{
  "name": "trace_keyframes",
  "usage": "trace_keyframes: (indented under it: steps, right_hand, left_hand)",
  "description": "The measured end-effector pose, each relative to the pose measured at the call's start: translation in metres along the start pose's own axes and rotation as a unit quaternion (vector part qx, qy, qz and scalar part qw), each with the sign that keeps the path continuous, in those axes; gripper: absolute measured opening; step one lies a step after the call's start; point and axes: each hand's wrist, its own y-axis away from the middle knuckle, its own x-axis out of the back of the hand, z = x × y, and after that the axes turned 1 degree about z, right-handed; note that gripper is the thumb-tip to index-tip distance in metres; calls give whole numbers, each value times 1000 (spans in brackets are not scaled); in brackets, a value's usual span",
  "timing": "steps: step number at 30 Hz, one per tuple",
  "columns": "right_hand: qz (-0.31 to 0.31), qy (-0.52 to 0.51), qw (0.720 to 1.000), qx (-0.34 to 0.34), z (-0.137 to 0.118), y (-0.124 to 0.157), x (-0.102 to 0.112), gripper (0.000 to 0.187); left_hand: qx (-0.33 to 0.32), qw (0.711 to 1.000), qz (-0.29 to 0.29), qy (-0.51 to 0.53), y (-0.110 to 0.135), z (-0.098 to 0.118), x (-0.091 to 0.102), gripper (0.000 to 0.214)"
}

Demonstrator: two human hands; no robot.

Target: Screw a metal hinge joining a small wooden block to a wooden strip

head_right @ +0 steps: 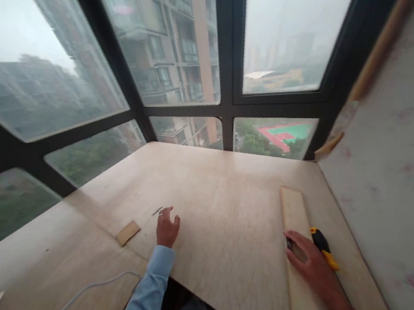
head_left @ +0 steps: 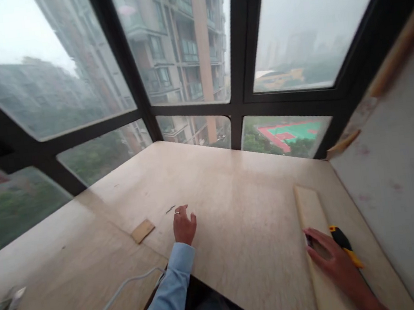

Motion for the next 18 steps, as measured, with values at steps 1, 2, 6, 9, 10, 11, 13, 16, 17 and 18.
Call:
trace_keyframes:
  steps: [1,2,6,9,10,11,13,16,17,18]
  right_hand:
    - [-10,1,1000,8,3,0,0,46]
    - [-11,4,1000,12,5,-1,0,46]
    - [-9,16,999,28,10,-2,2,50]
    - [-11,23,999,30,10,-2,4,50]
    - [-14,24,999,31,10,-3,5,50]
    - [-16,25,999,31,9,-3,6,49]
    - [-21,24,999,30,9,-4,7,49]
    - [-33,21,999,27,11,-4,8,49]
    - [-37,20,999,26,13,-4,8,49]
    - [-39,18,999,24,14,-3,8,49]
  left_hand:
    - [18,999,2,-43,-1,-9,8,37]
    - [42,996,2,-83,-1,-18,16,40]
    - [125,972,-4,-200,-2,-47,42,48]
    - [152,961,-42,-227,-5,-69,58,51]
    - [163,958,-64,-226,-7,-78,62,51]
    - [175,956,-87,-221,-9,-86,67,51]
    - [196,950,-121,-208,-13,-103,74,53]
    - [210,946,-144,-199,-17,-123,81,68]
    - [208,946,-149,-196,-18,-128,83,71]
    - [204,948,-153,-192,-19,-132,84,72]
